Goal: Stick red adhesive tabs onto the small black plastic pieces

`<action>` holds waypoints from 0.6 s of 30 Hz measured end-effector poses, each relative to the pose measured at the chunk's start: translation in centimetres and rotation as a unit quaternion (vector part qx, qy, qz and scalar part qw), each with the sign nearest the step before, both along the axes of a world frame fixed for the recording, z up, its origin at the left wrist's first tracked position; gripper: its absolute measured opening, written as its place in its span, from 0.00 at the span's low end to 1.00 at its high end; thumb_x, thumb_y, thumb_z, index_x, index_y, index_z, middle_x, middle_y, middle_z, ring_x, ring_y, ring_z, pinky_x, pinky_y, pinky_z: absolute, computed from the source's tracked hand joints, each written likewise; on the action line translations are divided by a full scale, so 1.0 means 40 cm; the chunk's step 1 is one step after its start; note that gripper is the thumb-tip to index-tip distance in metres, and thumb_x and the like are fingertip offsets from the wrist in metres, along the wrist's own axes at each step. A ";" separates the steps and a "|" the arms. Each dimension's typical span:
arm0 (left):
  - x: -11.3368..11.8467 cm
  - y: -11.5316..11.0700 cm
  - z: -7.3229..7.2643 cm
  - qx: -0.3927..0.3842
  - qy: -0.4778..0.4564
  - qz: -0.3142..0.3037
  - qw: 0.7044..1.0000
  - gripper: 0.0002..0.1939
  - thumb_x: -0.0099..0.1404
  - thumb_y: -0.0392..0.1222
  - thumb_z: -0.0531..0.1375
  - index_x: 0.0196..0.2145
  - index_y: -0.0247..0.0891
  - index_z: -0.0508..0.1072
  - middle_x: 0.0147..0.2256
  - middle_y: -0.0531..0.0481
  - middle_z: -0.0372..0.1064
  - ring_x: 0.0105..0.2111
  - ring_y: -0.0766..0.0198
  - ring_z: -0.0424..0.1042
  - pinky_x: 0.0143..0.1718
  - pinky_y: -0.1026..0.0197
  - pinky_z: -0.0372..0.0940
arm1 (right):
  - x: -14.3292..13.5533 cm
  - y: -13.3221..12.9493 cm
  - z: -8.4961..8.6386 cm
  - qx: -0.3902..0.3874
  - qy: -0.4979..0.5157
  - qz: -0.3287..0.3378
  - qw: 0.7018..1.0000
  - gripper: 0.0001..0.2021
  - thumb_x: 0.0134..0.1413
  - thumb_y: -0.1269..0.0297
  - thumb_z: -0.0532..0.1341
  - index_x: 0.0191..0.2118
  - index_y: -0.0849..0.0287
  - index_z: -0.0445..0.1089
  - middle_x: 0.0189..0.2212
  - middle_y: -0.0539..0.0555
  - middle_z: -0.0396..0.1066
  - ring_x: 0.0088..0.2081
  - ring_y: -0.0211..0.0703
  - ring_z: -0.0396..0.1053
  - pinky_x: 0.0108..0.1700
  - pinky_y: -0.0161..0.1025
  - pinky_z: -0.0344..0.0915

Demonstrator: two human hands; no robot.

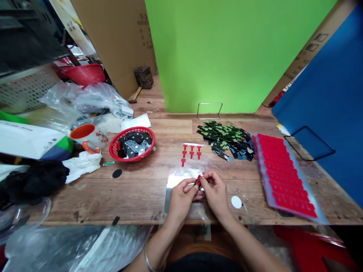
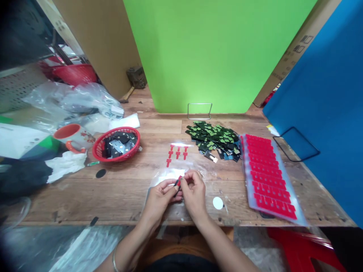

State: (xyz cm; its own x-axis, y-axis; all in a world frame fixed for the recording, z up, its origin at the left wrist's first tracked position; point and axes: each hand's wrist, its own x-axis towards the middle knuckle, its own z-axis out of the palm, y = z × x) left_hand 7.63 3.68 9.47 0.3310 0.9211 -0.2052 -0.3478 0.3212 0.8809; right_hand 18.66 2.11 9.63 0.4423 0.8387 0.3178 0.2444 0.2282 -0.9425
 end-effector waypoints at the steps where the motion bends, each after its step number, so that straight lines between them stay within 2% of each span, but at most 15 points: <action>1: 0.000 0.000 0.000 0.000 0.000 0.002 1.000 0.19 0.48 0.42 0.67 0.37 0.31 0.71 0.25 0.47 0.75 0.27 0.60 0.75 0.30 0.63 0.70 | -0.001 0.000 -0.001 -0.003 0.007 0.001 1.000 0.07 0.50 0.62 0.60 0.28 0.59 0.64 0.32 0.52 0.65 0.32 0.40 0.64 0.32 0.34 0.62; 10: -0.001 -0.002 -0.003 0.018 0.005 0.007 1.000 0.16 0.52 0.40 0.65 0.38 0.31 0.71 0.27 0.47 0.75 0.27 0.62 0.75 0.30 0.66 0.69 | -0.009 -0.002 0.015 -0.025 0.085 0.027 0.996 0.08 0.48 0.62 0.62 0.28 0.58 0.62 0.25 0.47 0.64 0.25 0.35 0.63 0.27 0.31 0.61; 13: -0.006 0.000 -0.001 0.019 -0.006 0.007 1.000 0.17 0.51 0.41 0.66 0.38 0.31 0.71 0.28 0.46 0.75 0.27 0.62 0.75 0.30 0.65 0.69 | -0.003 0.002 0.021 -0.017 0.129 0.029 0.991 0.14 0.44 0.63 0.65 0.36 0.56 0.60 0.25 0.46 0.65 0.25 0.35 0.64 0.27 0.31 0.62; 15: -0.012 0.001 0.002 0.014 -0.012 0.007 1.000 0.18 0.50 0.41 0.67 0.38 0.31 0.71 0.28 0.46 0.75 0.27 0.63 0.74 0.30 0.64 0.69 | 0.004 0.002 0.024 -0.027 0.144 0.054 0.988 0.20 0.42 0.63 0.67 0.41 0.55 0.60 0.26 0.46 0.66 0.26 0.36 0.65 0.26 0.32 0.63; 16: -0.016 0.002 0.004 0.011 -0.014 0.006 1.000 0.18 0.50 0.42 0.67 0.38 0.32 0.71 0.27 0.46 0.75 0.27 0.63 0.74 0.31 0.64 0.69 | 0.008 0.001 0.025 -0.039 0.135 0.076 0.987 0.19 0.43 0.62 0.67 0.41 0.56 0.61 0.26 0.47 0.66 0.26 0.37 0.65 0.27 0.32 0.63; 18: -0.025 0.002 0.007 0.010 -0.022 -0.009 1.000 0.19 0.50 0.42 0.67 0.38 0.32 0.71 0.28 0.46 0.75 0.27 0.64 0.74 0.32 0.63 0.69 | 0.014 -0.006 0.026 -0.061 0.099 0.114 0.987 0.12 0.46 0.59 0.65 0.35 0.59 0.67 0.25 0.49 0.68 0.27 0.37 0.65 0.28 0.32 0.63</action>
